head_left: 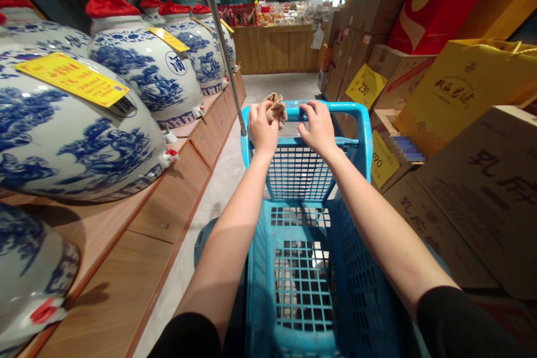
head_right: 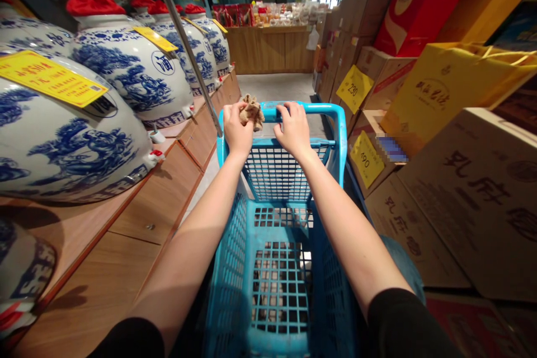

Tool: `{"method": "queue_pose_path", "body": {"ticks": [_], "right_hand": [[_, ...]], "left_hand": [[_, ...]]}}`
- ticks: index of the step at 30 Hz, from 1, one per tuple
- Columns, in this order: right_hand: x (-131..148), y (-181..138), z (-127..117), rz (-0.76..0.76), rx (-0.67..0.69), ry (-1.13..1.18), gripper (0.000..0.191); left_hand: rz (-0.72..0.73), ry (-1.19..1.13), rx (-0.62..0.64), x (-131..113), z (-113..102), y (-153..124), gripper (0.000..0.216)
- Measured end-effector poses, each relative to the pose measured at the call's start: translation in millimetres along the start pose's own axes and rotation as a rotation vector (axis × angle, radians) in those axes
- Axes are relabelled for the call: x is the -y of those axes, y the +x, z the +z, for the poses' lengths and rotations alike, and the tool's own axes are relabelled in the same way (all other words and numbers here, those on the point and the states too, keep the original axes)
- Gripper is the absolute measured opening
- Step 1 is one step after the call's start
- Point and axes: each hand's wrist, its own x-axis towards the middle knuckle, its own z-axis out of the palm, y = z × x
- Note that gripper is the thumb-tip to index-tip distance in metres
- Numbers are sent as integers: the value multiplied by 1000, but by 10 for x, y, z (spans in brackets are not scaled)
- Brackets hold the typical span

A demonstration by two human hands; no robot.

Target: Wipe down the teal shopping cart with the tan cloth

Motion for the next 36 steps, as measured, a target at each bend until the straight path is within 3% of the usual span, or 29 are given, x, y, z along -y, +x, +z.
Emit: {"method": "queue_pose_path", "body": {"ticks": [5,15,21,26,32,36], "right_hand": [[-11,-1,15,1,3,2,46],[-9,-4,14,1,13,-13,46],[-3,-2,3,13,33,-3,48],[0,-3,0,2,16,-20,46],[5,-4,-9,-1,13,-26,46],[4,-1,-12,-4,15,-20,46]], "left_hand": [[-41,-71,-54,16,50,34,39],[91,-76,125,136,105,73,28],[32,-75,146,123,68,107,24],[-111,-20,136,125,45,94,26],[-13,-46,83,70,34,76,33],[-76,-2,144,87,36,76,32]]}}
